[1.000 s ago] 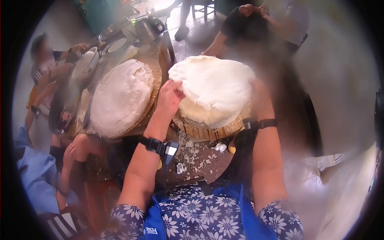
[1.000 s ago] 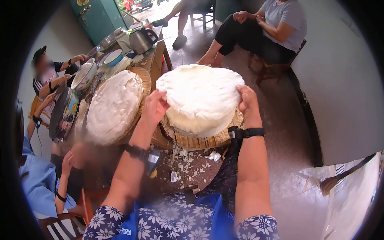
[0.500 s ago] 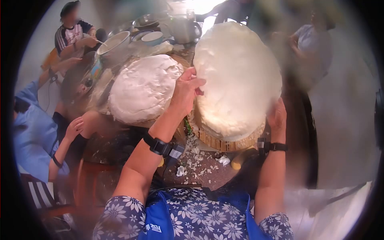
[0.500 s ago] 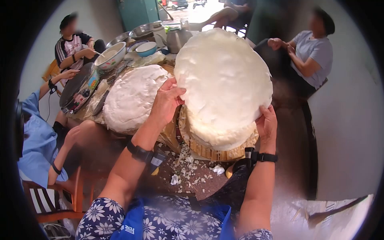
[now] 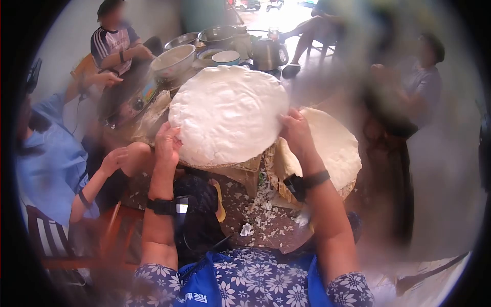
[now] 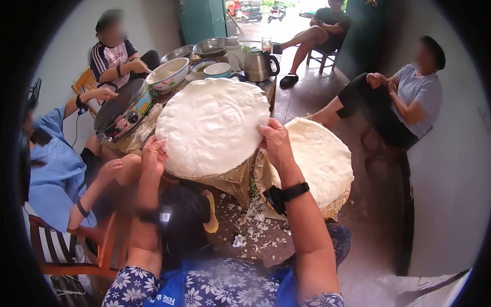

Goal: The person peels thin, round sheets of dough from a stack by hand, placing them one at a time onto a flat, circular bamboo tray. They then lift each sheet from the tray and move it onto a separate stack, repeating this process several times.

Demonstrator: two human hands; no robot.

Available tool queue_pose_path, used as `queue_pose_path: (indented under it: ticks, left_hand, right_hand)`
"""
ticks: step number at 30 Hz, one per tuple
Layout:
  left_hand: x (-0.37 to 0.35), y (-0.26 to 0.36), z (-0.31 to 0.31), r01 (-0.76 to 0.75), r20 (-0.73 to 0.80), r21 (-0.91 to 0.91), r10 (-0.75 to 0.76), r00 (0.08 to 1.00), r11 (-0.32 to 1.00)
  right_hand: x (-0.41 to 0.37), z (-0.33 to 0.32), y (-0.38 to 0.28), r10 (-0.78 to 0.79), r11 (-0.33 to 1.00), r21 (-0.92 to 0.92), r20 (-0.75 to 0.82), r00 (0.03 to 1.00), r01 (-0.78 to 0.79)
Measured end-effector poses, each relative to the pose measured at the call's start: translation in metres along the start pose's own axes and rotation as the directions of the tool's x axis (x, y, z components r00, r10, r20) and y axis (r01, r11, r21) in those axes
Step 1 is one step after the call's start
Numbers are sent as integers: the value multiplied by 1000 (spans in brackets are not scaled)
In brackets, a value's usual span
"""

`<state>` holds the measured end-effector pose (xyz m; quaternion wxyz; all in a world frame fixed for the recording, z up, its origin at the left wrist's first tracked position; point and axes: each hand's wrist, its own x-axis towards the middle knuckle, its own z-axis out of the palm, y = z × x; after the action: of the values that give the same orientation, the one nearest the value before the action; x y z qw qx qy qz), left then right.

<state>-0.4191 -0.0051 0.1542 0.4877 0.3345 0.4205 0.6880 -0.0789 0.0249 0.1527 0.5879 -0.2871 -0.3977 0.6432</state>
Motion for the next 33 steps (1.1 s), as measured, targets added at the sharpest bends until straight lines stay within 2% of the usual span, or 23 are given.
queue_pose_path:
  ticks: [2,4,6,9,12,13,15,18,19,20,21,23,26,28,29,30,33]
  left_hand:
    - [16,-8,-20,16,-64,43,-13,998,999]
    - [30,-26,-40,60,-104,65,-53,993,996]
    - [37,-33,-53,111,-135,111,-95,986,988]
    - [43,-44,-70,177,-136,199,-152,979,964]
    - [52,-47,-84,228,-136,227,-201,970,947]
    - [54,-47,-86,255,-157,257,-220,963,932]
    - [65,-54,-97,197,-109,189,-179,978,962]
    - [58,-63,-104,-61,115,297,28,993,953]
    - [73,-71,-135,-255,265,484,137,955,837]
    - [82,-77,-151,-375,359,559,192,913,740]
    - [90,-82,-166,-494,449,605,245,860,624]
    - [96,-86,-176,-459,396,576,260,881,677]
    - [97,-86,-179,-205,188,434,134,973,877]
    - [88,-83,-165,-215,216,482,122,969,849]
    - [84,-77,-159,-320,318,573,155,935,754]
    - [81,-73,-156,-355,351,606,161,923,712]
    - [76,-66,-152,-313,334,618,121,935,721]
  right_hand:
    - [17,6,19,-92,996,10,-15,996,92]
    - [22,-2,29,25,994,-104,-45,999,-30]
    - [10,0,27,32,985,-158,-208,978,-66]
    - [-11,-31,24,39,969,-226,-261,964,-101]
    - [-33,-88,17,51,890,-417,-313,948,-185]
    - [-43,-102,10,12,893,-417,-352,936,-168]
    - [-62,-136,2,-53,912,-389,-426,903,-130]
    - [-84,-170,-17,-91,908,-382,-585,806,-175]
    - [-92,-161,-32,-171,904,-409,-606,777,-121]
    - [-94,-172,-37,-198,928,-370,-567,800,-32]
    - [-98,-177,-44,-228,922,-388,-575,786,-16]
    - [-105,-184,-58,-287,893,-449,-611,738,-24]
    - [-117,-219,-64,-422,785,-608,-667,614,-120]
    - [-122,-258,-60,-473,663,-696,-676,565,-278]
    - [-126,-275,-57,-518,571,-747,-650,557,-340]
    - [-131,-285,-57,-558,475,-784,-620,552,-400]
    - [-144,-291,-62,-473,461,-741,-671,571,-488]
